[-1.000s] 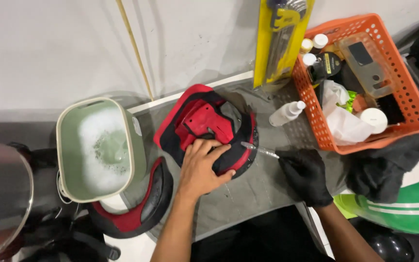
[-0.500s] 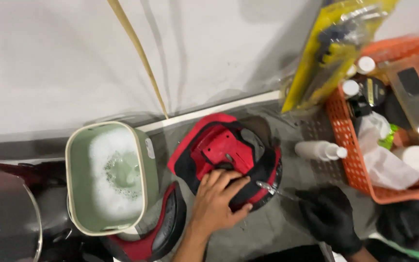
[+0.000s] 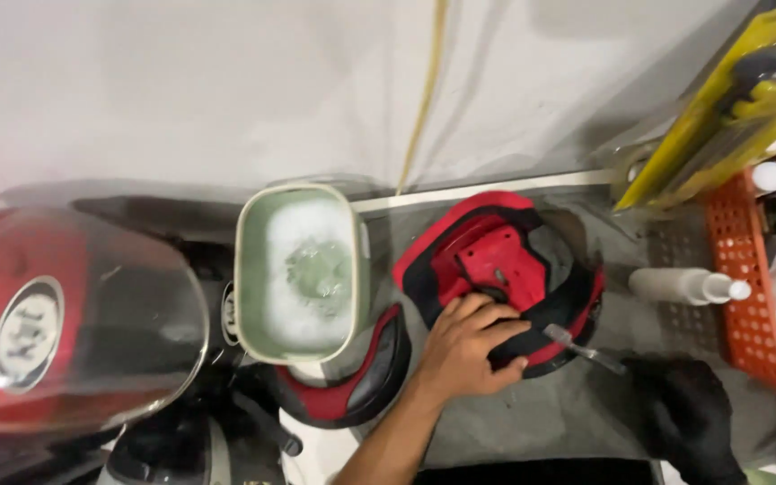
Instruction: The person sprays a cleaning solution onto the interior padding of a red motorcycle helmet and scrubs the fabric with a toothbrush. They repeatedly dip the toothbrush into a bucket of soapy water to rinse it while continuing to clean different sections of the helmet's interior.
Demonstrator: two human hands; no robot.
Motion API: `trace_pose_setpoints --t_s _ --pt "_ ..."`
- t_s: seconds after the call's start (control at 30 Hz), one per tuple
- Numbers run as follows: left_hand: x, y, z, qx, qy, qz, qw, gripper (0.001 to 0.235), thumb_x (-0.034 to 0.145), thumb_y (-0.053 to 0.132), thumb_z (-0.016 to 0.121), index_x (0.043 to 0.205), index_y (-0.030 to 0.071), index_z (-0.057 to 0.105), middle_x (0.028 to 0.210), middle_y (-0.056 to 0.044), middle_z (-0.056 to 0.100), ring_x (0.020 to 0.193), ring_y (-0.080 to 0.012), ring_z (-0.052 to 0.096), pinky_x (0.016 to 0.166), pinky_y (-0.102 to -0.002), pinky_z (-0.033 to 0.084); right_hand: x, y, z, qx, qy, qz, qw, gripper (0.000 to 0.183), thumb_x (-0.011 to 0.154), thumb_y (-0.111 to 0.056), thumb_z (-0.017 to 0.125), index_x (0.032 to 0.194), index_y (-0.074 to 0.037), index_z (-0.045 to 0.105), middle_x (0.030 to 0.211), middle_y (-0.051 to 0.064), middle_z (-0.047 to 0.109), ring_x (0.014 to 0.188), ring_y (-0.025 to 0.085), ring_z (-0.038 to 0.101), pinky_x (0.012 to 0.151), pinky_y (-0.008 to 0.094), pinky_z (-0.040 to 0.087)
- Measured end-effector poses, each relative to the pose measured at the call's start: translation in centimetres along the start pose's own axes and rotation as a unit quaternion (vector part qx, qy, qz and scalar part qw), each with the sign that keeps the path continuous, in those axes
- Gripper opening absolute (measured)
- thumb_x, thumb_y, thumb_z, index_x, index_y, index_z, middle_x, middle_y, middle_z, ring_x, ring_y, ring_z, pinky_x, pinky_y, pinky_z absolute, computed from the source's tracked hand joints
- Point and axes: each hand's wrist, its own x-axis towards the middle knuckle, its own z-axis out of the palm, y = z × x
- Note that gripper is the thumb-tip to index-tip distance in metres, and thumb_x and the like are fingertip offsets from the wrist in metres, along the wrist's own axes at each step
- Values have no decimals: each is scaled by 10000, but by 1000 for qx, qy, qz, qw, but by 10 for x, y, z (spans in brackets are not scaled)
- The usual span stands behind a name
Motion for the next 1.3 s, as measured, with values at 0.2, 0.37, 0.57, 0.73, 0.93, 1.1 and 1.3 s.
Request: trace_pose_setpoints --t_s 0.2,0.37,0.57,0.73,0.93,1.1,1.3 --pt "-17 -3 14 6 3 -16 1000 387 815 377 697 1133 167 767 1151 31 694 1095 -241 577 937 -412 461 -5 4 -3 22 -3 -8 1000 316 936 -164 589 1214 -100 726 1200 113 742 1046 282 682 957 372 497" --pt "-27 -9 19 0 -17 -22 1000 410 839 415 664 1149 165 762 1152 33 688 1120 -233 561 965 -420 443 2 -22 -9 -54 7 -67 996 376 993 -70 629 1354 -100 726 1134 112 722 959 281 661 913 374 504" --pt "-28 -14 24 -8 -39 -21 999 418 857 447 644 1160 184 760 1171 49 696 1132 -212 553 996 -417 445 3 -11 2 -309 -4 -67 949 467 975 -372 645 1436 -323 702 875 81 725 804 295 685 753 409 536" --pt "-30 -19 30 -11 -25 -17 999 413 842 449 669 1156 198 762 1143 72 694 1106 -193 550 980 -398 444 19 -54 -18 -317 38 -129 939 368 1084 -312 603 1421 -284 746 967 60 746 866 303 703 805 429 541" --pt "-27 -13 21 -7 -12 -18 1000 400 758 419 712 1049 151 774 974 19 702 1037 -243 561 901 -395 449 143 -223 -4 -93 -72 -291 949 410 1001 -251 597 1404 -217 665 1188 77 745 965 273 663 858 403 480" --pt "-35 -9 17 -126 27 -38 991 210 811 349 721 796 141 698 733 -32 674 792 -226 605 732 -344 431 217 -322 85 -116 -49 -401 907 202 1018 -293 574 1176 -203 661 879 68 688 826 322 691 699 487 545" --pt "-39 -30 32 -159 13 -41 986 425 809 455 751 1026 92 707 946 -102 721 967 -313 652 942 -462 479 249 -343 137 -186 -67 -349 916 148 956 -394 607 906 -288 696 655 12 672 714 347 718 619 530 573"
